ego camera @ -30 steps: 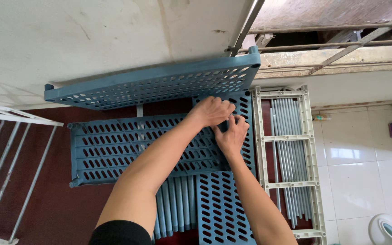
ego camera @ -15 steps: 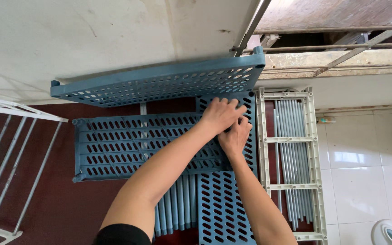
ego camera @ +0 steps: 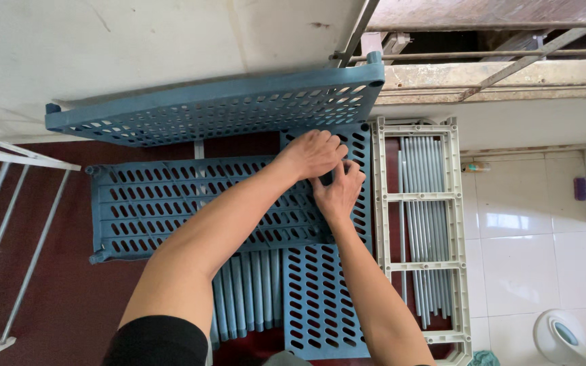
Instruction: The person assembles a storage shelf by inserting metal rods into plastic frames and attaching perforated blue shelves. The person aligns components, inserts rods into frame holes, and secures shelves onto the frame.
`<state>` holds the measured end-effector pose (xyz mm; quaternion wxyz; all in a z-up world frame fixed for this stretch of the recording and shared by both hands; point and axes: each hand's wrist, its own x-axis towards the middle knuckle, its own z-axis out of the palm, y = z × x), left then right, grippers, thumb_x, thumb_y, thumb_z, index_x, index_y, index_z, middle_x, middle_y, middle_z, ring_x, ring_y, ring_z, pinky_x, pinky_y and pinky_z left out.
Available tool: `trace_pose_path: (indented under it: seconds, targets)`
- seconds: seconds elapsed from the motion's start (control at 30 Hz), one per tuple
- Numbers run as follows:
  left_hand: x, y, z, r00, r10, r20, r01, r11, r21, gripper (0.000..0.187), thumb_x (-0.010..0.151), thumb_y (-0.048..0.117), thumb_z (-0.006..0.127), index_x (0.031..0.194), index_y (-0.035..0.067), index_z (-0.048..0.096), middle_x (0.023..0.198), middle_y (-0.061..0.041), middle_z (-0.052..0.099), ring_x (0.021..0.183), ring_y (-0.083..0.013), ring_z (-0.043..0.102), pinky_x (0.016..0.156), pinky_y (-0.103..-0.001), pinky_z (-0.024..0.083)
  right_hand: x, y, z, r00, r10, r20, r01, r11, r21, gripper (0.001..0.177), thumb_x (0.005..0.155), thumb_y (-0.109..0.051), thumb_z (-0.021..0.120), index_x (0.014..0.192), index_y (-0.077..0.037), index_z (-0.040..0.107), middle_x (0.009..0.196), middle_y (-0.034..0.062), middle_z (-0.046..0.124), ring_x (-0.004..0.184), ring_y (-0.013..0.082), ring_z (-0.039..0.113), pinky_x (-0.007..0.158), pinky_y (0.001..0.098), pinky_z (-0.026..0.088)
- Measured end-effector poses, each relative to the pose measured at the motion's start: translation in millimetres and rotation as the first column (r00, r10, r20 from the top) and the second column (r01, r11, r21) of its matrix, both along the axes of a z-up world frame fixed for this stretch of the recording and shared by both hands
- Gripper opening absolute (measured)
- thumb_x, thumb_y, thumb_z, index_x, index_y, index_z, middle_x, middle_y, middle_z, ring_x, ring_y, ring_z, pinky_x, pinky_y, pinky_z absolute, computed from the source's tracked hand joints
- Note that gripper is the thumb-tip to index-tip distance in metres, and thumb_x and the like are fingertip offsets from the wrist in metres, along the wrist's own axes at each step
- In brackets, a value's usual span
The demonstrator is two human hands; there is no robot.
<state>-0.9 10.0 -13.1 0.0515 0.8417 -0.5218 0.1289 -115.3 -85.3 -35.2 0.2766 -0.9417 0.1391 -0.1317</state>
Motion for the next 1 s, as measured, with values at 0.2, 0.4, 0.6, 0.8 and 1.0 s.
trace_pose_path:
  seconds: [0.2,0.4,0.6,0.8,1.0]
  targets:
    - [4,-19,54,0.774,0.439,-0.457,-0.482,0.876,0.026,0.031,0.107,0.033,0.06,0.097,0.004,0.061,0.073,-0.015,0.072,0.068,-0.0298,0.075,0.056,-0.04,0.06,-1,-1,0,1.0,0.011,-0.014,-0.011,1.0,0.009,0.067,0.069,-0.028,0.09,0.13,-0.011,0.065,0.121,0.0145,0.053,0.109,0.0365,0.045,0.095,0.0478,0.042]
    - [-17,-3,88,0.644,0.365,-0.673,-0.568,0.817,-0.101,0.026,0.095,0.026,0.066,0.101,0.001,0.061,0.094,-0.018,0.073,0.082,-0.0336,0.073,0.067,-0.047,0.058,1,-4,-6,0.999,0.042,-0.006,-0.042,0.998,-0.041,0.06,0.075,-0.027,0.087,0.129,-0.011,0.064,0.124,0.0167,0.052,0.112,0.0379,0.045,0.095,0.0494,0.042]
    - [-75,49,64,0.316,0.248,-0.916,-0.846,0.511,-0.154,0.031,0.073,0.013,0.08,0.098,0.002,0.065,0.095,-0.014,0.075,0.093,-0.032,0.074,0.082,-0.042,0.058,-1,-5,-4,0.998,0.048,0.036,-0.047,0.999,-0.022,0.075,0.074,-0.028,0.088,0.143,-0.016,0.061,0.122,0.0189,0.052,0.111,0.0392,0.047,0.098,0.049,0.042]
    - [-137,135,23,0.403,0.311,-0.861,-0.879,0.395,-0.269,0.031,0.076,0.007,0.08,0.103,0.002,0.069,0.102,-0.013,0.077,0.098,-0.0279,0.073,0.085,-0.039,0.055,-3,-6,-5,0.997,0.077,0.02,-0.076,0.996,-0.046,0.079,0.078,-0.037,0.091,0.146,-0.015,0.058,0.123,0.0198,0.052,0.111,0.0408,0.046,0.099,0.0496,0.042]
    - [-196,207,-5,0.172,0.343,-0.923,-0.982,0.137,-0.132,0.038,0.079,0.011,0.078,0.115,0.003,0.072,0.103,-0.01,0.076,0.085,-0.0202,0.072,0.08,-0.036,0.056,4,-10,-8,0.996,0.083,0.018,-0.083,0.996,0.026,0.081,0.074,-0.031,0.094,0.144,-0.013,0.057,0.126,0.0215,0.051,0.114,0.0425,0.043,0.1,0.0511,0.04]
